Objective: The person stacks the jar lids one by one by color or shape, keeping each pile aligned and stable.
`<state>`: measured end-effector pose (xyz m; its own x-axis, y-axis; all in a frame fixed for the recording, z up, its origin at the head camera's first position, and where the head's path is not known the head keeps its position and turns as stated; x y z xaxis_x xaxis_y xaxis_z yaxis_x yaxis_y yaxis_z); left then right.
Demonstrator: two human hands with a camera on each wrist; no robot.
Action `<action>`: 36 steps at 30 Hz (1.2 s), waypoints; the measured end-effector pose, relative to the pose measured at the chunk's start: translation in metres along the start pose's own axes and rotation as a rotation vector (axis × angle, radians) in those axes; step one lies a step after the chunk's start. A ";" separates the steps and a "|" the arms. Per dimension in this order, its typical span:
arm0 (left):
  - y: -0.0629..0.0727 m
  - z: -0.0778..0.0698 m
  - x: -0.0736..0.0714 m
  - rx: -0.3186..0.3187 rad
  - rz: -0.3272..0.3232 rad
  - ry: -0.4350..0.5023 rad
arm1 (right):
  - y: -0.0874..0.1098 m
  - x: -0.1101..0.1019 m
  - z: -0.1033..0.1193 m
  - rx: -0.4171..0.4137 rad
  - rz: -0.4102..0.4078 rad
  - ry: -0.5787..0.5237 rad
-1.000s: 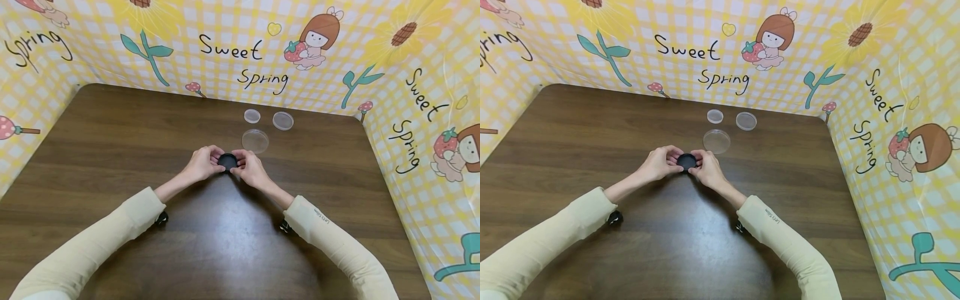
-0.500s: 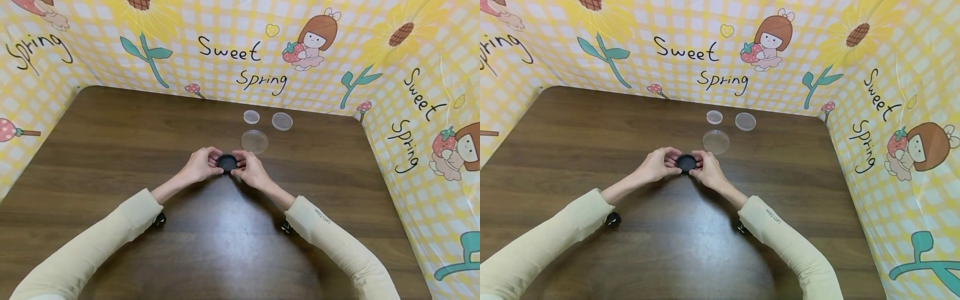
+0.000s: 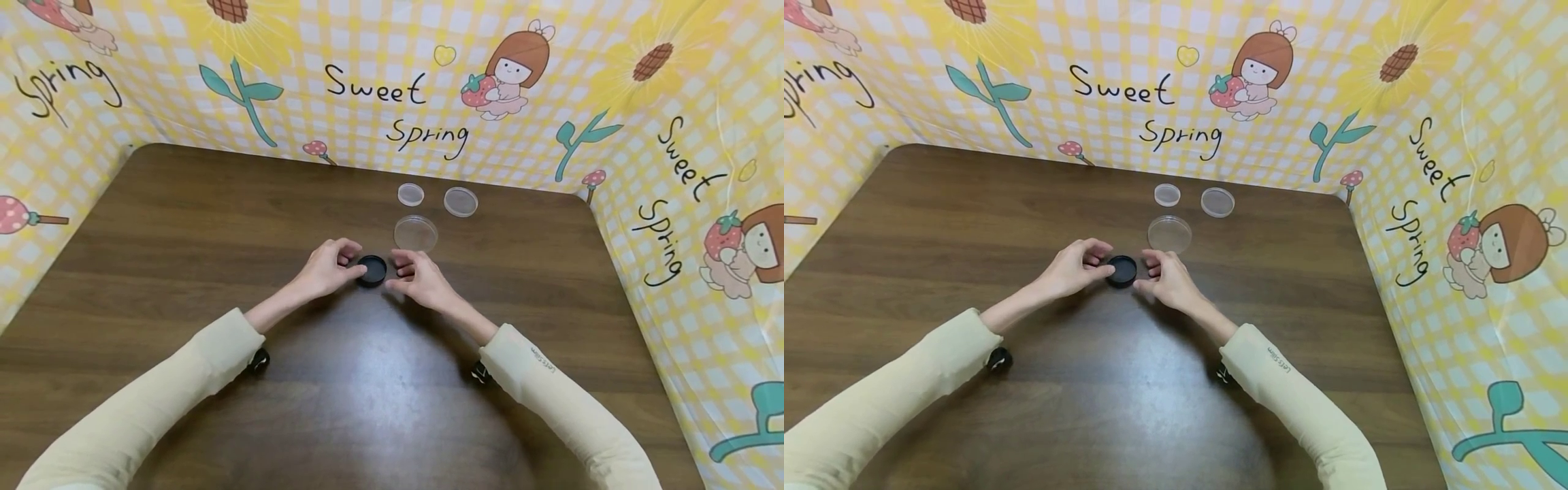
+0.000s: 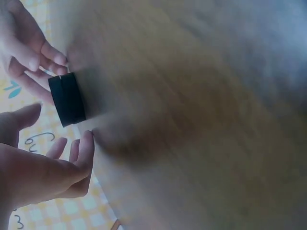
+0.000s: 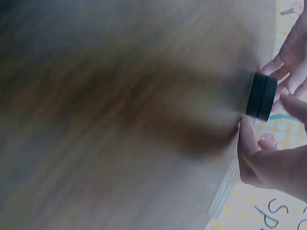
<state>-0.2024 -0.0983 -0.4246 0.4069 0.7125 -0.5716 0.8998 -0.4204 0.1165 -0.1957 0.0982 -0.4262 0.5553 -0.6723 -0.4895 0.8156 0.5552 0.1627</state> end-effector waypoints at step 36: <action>-0.099 -0.016 -0.001 0.025 0.164 -0.057 | -0.015 -0.096 -0.047 -0.036 0.055 -0.026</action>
<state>-0.2897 -0.0477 -0.4224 0.5375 0.6004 -0.5922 0.8177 -0.5426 0.1921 -0.2689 0.1777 -0.4223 0.6034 -0.6527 -0.4581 0.7778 0.6083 0.1579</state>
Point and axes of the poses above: each hand's wrist, its own y-axis away from the middle knuckle, its own x-axis out of the palm, z = x × y, the point moved 4 cm from there along -y, towards the middle knuckle, and after that the axes turned 12 degrees about z, right-handed, at the moved point
